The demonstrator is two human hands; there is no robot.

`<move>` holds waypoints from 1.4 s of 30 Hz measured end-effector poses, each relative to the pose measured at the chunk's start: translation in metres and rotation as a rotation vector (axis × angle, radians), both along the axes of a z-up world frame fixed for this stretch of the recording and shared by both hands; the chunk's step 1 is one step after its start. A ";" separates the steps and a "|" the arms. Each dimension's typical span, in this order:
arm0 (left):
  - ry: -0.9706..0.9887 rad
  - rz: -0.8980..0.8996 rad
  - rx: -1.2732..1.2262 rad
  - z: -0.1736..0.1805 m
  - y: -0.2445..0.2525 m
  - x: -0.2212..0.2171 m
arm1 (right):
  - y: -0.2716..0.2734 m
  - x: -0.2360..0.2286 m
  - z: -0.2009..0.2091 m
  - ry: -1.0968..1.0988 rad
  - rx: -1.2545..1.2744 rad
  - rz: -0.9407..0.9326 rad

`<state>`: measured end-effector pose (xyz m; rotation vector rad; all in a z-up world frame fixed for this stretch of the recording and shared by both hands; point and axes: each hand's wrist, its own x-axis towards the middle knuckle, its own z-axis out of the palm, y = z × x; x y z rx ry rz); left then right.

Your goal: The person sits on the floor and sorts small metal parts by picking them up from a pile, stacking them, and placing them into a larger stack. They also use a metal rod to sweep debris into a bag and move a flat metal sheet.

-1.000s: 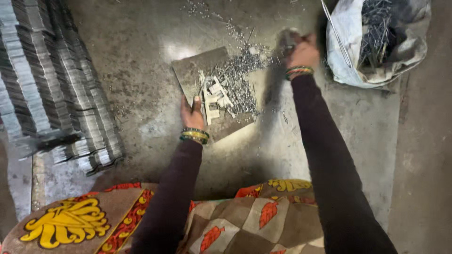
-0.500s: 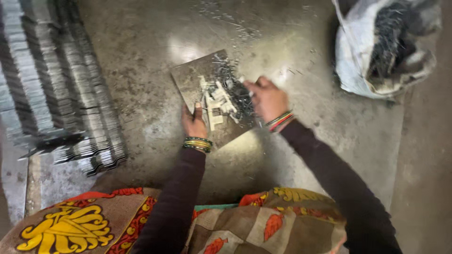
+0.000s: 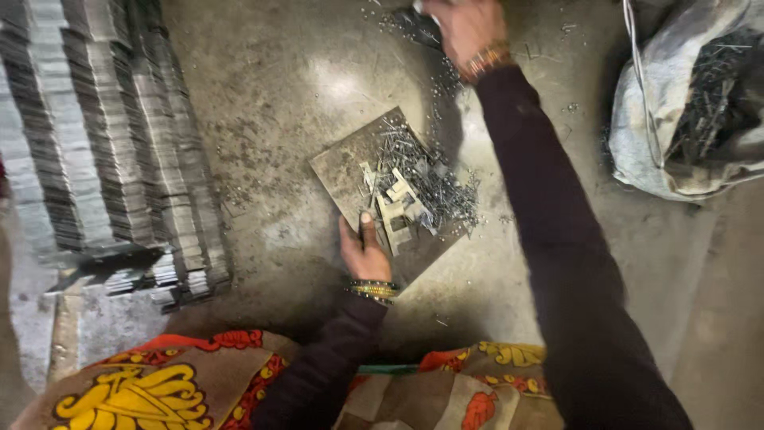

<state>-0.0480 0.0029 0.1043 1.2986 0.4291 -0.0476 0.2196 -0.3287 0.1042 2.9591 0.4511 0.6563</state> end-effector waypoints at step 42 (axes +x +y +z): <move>-0.208 -0.156 -0.131 -0.113 0.044 0.034 | 0.165 -0.283 0.077 0.282 0.382 -0.555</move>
